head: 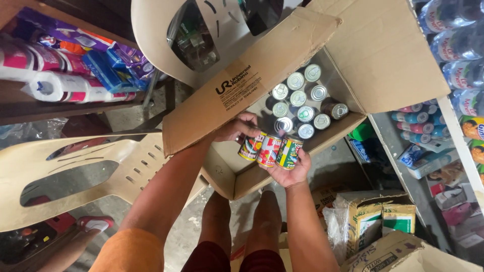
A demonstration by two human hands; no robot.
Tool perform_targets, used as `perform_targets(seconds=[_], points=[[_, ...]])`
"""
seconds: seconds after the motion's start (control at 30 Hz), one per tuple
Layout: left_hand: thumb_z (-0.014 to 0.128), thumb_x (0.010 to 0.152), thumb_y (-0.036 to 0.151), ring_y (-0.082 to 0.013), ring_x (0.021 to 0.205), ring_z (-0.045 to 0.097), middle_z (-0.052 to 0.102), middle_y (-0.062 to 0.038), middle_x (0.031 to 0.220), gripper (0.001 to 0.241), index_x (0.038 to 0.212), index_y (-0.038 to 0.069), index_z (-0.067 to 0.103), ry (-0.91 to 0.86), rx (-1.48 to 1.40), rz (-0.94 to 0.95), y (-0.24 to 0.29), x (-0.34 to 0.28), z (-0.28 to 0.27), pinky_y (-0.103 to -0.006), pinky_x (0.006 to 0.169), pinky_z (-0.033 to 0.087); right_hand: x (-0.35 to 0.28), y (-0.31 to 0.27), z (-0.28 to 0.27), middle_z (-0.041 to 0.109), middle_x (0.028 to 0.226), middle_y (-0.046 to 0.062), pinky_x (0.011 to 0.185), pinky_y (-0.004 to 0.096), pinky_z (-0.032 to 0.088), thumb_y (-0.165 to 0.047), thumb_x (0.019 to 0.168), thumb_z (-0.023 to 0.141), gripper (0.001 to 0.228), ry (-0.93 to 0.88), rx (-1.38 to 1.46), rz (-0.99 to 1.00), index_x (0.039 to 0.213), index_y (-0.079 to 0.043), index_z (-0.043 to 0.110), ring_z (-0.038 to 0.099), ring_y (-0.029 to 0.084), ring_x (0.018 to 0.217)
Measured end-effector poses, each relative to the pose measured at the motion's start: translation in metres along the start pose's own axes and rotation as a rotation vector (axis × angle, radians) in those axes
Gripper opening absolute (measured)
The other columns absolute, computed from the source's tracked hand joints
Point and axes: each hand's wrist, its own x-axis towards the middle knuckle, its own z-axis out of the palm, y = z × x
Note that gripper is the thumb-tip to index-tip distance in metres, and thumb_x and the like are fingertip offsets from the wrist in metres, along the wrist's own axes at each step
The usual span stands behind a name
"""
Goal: Stocking and organizing canned sardines and corn onto grocery store shelves.
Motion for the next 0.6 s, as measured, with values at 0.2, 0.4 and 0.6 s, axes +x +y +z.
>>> perform_targets(seconds=[0.2, 0.4, 0.6], points=[[0.082, 0.080, 0.023, -0.0216, 0.100, 0.059, 0.060, -0.008, 0.102, 0.038, 0.105, 0.006, 0.059, 0.190, 0.223, 0.177, 0.008, 0.024, 0.003, -0.0410, 0.086, 0.049, -0.001, -0.003, 0.014, 0.049, 0.154, 0.021, 0.108, 0.063, 0.045, -0.051, 0.080, 0.076, 0.074, -0.113, 0.002, 0.016, 0.144, -0.019, 0.057, 0.047, 0.050, 0.140], [0.087, 0.071, 0.032, -0.0298, 0.117, 0.048, 0.053, -0.012, 0.122, 0.066, 0.122, 0.008, 0.053, 0.486, 0.543, 0.384, 0.024, 0.042, 0.002, -0.0454, 0.097, 0.040, -0.001, 0.000, 0.014, 0.039, 0.163, 0.023, 0.109, 0.060, 0.045, -0.050, 0.080, 0.078, 0.075, -0.181, -0.009, 0.060, 0.144, -0.018, 0.057, 0.043, 0.053, 0.143], [0.092, 0.061, 0.040, -0.0379, 0.133, 0.038, 0.045, -0.017, 0.141, 0.095, 0.139, 0.009, 0.046, 0.771, 0.832, 0.573, 0.024, 0.081, 0.013, -0.0498, 0.109, 0.030, -0.003, 0.000, 0.007, 0.036, 0.164, 0.024, 0.108, 0.062, 0.045, -0.049, 0.082, 0.077, 0.071, -0.168, 0.008, 0.069, 0.143, -0.017, 0.058, 0.042, 0.053, 0.143]])
